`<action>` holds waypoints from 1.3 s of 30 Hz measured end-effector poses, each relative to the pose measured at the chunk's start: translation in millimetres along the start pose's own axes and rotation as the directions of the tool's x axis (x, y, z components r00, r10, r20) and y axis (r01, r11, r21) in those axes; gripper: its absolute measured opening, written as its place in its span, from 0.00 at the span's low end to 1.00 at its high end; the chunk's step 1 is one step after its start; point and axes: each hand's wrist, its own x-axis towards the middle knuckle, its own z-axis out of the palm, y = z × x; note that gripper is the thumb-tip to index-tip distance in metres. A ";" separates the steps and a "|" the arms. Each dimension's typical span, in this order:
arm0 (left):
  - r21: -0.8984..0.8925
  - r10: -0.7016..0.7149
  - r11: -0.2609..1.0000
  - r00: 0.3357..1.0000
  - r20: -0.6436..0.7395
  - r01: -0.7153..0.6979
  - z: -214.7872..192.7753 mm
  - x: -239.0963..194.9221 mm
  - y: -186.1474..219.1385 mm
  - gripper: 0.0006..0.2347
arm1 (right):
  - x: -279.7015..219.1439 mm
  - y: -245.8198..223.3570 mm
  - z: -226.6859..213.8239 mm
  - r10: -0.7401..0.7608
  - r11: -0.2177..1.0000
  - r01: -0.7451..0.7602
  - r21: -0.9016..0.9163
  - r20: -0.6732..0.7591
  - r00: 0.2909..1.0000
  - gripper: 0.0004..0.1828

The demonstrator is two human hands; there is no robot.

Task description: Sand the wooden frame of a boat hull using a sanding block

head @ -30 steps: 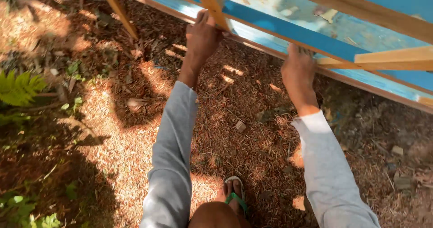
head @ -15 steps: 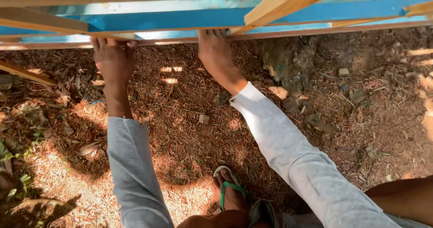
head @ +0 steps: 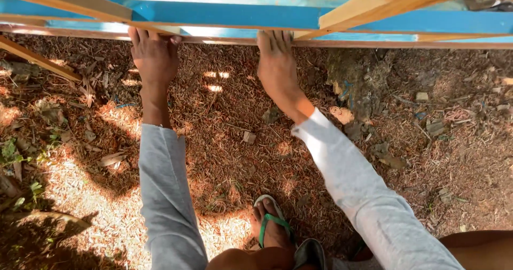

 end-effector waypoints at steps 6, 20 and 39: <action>-0.023 -0.055 0.998 0.998 0.038 0.056 -0.6 2.5 4.2 0.16 | 22.4 13.5 17.1 0.103 0.995 -0.102 -0.016 0.197 0.975 0.29; 0.018 -0.161 0.987 0.982 0.103 0.160 5.3 -12.6 5.4 0.26 | -91.3 92.9 -68.3 0.372 0.853 -0.417 0.314 0.196 0.907 0.23; -0.105 0.460 0.888 0.859 0.226 -0.448 29.4 30.0 186.9 0.35 | -38.6 133.0 -52.3 -0.149 0.976 0.163 -0.147 0.097 0.984 0.14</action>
